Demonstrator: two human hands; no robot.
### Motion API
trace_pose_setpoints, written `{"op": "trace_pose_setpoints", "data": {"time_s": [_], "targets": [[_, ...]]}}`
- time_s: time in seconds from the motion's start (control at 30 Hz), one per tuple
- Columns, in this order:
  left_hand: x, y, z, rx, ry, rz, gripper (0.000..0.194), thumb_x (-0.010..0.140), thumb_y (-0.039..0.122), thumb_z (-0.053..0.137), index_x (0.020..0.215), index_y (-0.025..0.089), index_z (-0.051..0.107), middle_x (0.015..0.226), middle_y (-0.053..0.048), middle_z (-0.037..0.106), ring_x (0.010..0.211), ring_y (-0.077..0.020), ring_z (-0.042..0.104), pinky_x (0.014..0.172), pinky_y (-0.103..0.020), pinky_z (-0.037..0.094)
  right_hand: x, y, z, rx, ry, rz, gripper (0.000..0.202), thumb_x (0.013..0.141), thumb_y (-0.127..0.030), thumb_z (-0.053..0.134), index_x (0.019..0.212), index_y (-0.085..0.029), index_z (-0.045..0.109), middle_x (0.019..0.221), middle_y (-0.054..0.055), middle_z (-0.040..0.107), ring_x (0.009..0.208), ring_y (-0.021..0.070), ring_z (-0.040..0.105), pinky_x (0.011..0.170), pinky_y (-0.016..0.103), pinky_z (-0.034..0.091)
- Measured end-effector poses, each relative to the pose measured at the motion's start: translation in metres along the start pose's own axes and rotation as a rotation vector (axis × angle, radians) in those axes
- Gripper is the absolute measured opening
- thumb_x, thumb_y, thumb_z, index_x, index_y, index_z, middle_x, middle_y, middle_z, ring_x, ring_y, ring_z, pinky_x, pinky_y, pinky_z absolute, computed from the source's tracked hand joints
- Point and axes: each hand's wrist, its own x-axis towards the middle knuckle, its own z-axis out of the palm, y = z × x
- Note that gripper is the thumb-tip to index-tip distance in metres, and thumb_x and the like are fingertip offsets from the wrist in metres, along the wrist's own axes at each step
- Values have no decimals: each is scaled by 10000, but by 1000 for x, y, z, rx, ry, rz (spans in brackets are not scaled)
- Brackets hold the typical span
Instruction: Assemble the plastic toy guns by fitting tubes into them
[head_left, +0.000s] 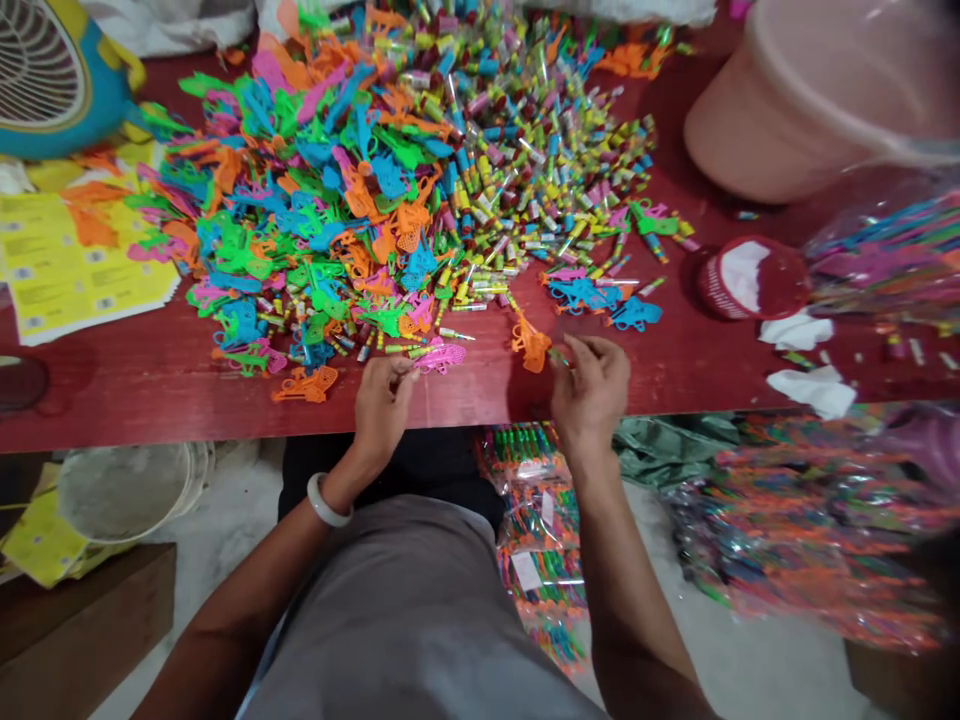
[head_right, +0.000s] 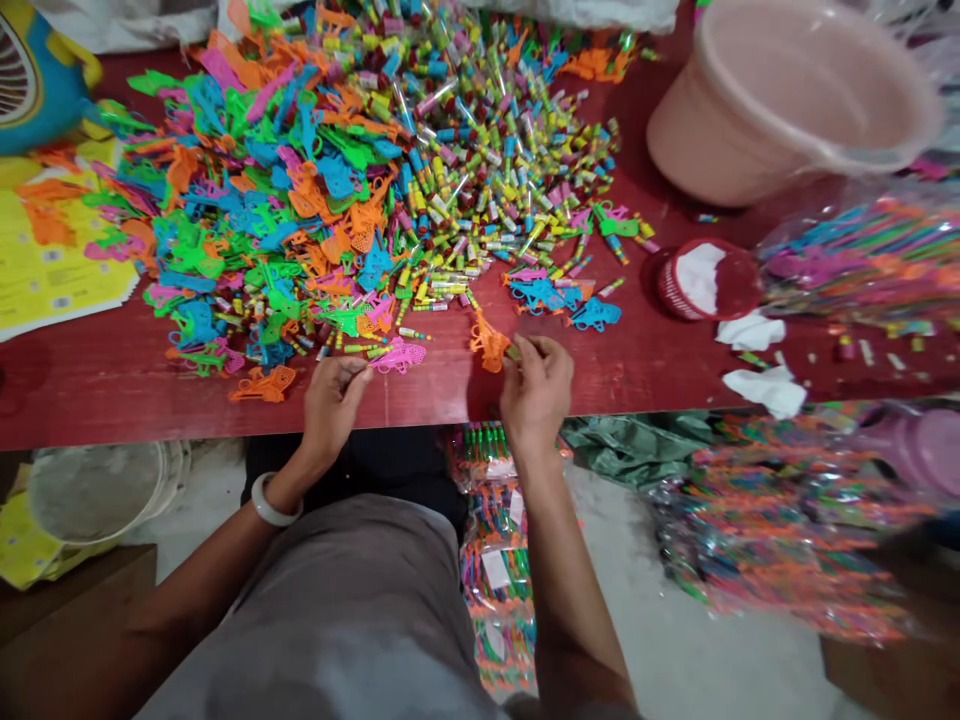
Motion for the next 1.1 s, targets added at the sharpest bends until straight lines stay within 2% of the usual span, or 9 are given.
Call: {"op": "trace_pose_setpoints", "data": {"time_s": [0.07, 0.17, 0.27, 0.47, 0.63, 0.77, 0.87, 0.93, 1.1], "targets": [[1, -7, -2, 89, 3, 70, 48, 915, 222, 629, 913, 193, 667, 928, -48, 620, 881, -179, 620, 817, -319, 515, 5, -21, 22, 41, -56, -106, 251, 972, -325, 555, 1163, -267, 706, 1153, 123, 649, 1096, 291, 575, 978, 506, 474], [-2, -15, 0, 222, -54, 165, 112, 930, 167, 573, 947, 193, 680, 979, -66, 640, 957, -201, 620, 886, -350, 523, 7, -62, 70, 154, -332, -306, 202, 981, -266, 546, 1100, -234, 706, 1131, 128, 671, 1071, 289, 562, 941, 463, 468], [-7, -21, 1, 348, -104, 248, 160, 944, 161, 550, 1011, 182, 694, 1059, -92, 667, 1048, -231, 611, 973, -397, 505, 12, -77, 98, 157, -443, -352, 199, 991, -193, 493, 994, -194, 693, 1013, 125, 685, 970, 274, 565, 849, 411, 476], [-6, -32, -5, 441, -107, 304, 177, 948, 177, 555, 1039, 167, 706, 1115, -118, 671, 1066, -252, 609, 968, -427, 502, 6, -39, 79, 90, -394, -339, 190, 1006, -267, 511, 1097, -177, 652, 1004, 129, 691, 949, 272, 612, 859, 402, 507], [1, -24, -9, 390, -65, 299, 191, 954, 187, 543, 1081, 170, 685, 1155, -124, 661, 1121, -250, 601, 1017, -420, 494, -23, -35, 74, -33, -429, -404, 271, 986, -284, 555, 1201, -146, 645, 1082, 172, 681, 991, 294, 623, 867, 427, 543], [-1, -7, -14, 320, -132, 27, 226, 988, 300, 518, 1112, 180, 663, 1040, -112, 709, 984, -239, 682, 910, -387, 536, -39, -32, 68, -10, -326, -460, 237, 1000, -242, 524, 1196, -174, 639, 1014, 139, 702, 944, 252, 657, 826, 377, 569], [-7, 3, -11, 177, -343, -322, 350, 984, 479, 506, 1015, 176, 676, 761, -61, 717, 664, -209, 694, 663, -330, 541, -52, -29, 58, 62, -233, -476, 267, 983, -207, 545, 1240, -179, 616, 997, 130, 713, 924, 235, 676, 795, 350, 584], [-10, 7, -4, -51, -440, -417, 386, 936, 530, 571, 975, 165, 691, 775, -64, 736, 649, -198, 696, 612, -300, 531, -61, -32, 52, 114, -199, -472, 296, 976, -196, 563, 1268, -185, 606, 1014, 127, 717, 917, 225, 687, 787, 338, 591], [-9, 10, 10, -470, -213, -431, 343, 773, 462, 776, 936, 163, 738, 907, -60, 773, 823, -183, 701, 766, -292, 543, -69, -52, 46, 324, -294, -379, 300, 988, -233, 583, 1284, -219, 625, 1085, 113, 726, 979, 210, 706, 842, 323, 591]]}}
